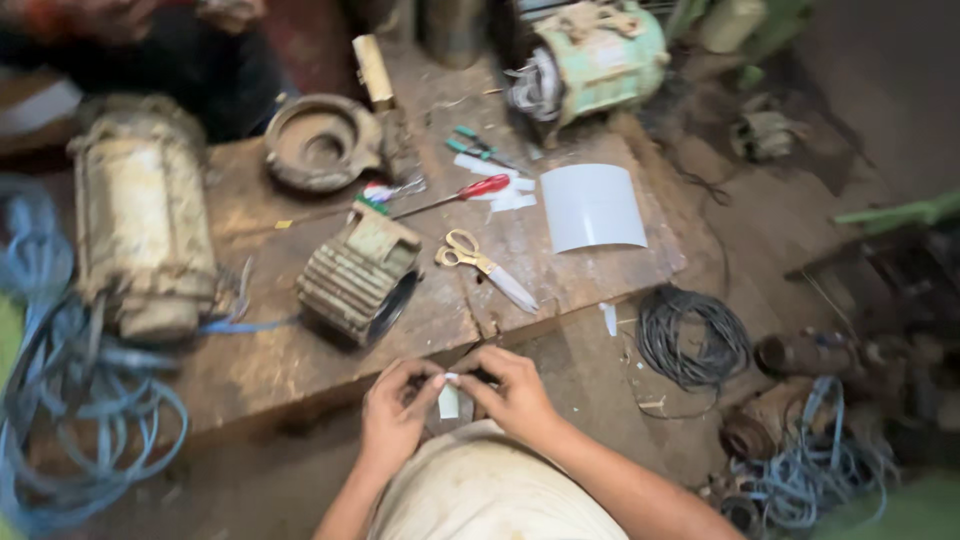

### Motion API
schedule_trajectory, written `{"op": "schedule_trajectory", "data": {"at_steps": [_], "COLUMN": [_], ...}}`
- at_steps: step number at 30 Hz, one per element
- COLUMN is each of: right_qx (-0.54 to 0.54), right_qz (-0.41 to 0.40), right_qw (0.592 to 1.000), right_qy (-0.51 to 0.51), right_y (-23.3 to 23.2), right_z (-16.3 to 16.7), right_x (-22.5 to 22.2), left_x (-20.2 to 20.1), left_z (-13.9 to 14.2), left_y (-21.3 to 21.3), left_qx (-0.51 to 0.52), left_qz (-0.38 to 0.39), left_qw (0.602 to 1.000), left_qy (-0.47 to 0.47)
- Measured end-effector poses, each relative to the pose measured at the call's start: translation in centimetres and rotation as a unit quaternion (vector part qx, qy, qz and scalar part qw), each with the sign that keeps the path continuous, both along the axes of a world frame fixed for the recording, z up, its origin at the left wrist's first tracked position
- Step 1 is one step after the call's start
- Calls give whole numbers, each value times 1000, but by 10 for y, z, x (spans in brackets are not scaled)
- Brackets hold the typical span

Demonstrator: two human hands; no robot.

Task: The person cuts small rectangular pieces from a white insulating sheet using scissors and inserts them into the slots of a motor stator. The person repeatedly cuts and places the pieces into the stator slots.

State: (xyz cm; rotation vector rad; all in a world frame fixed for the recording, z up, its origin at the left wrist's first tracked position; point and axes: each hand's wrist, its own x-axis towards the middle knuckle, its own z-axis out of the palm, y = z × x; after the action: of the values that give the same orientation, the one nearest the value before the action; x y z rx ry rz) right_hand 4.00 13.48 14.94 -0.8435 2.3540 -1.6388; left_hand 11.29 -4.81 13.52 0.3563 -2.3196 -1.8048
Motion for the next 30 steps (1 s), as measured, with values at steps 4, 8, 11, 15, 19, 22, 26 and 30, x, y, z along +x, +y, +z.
{"op": "schedule_trajectory", "data": {"at_steps": [4,8,11,15,19,22,26,30], "right_qx": [3,-21,83,229,249,234,240,293], "right_qz": [36,73,77,-36,9,18,98,120], "right_qw": [989,979,972,945,946,957,945,899], "right_qy": [-144,-187,-205,232,209,169,200,302], "right_y": [10,18,12,-18,-28,-31,-35,-43], "right_z": [-20,-61,-90,-111,-109,-114,-126,-132], "right_x": [-26,-66,-123,-189,-203,-192,-166,-160], "left_x": [-20,-48,-91,-129,-121,-103,-99,-102], "left_z": [-4,-30,-64,-107,-124,-131,-137,-144], "left_y": [12,17,14,15,28,38,48,47], "left_qx": [-46,-84,-180,-485,-580,-591,-590,-581], "left_qz": [19,-6,32,7,-16,23,79,40], "left_qw": [998,996,982,874,814,806,801,804], "left_qy": [-25,-21,44,34,-37,-35,-64,-123]}}
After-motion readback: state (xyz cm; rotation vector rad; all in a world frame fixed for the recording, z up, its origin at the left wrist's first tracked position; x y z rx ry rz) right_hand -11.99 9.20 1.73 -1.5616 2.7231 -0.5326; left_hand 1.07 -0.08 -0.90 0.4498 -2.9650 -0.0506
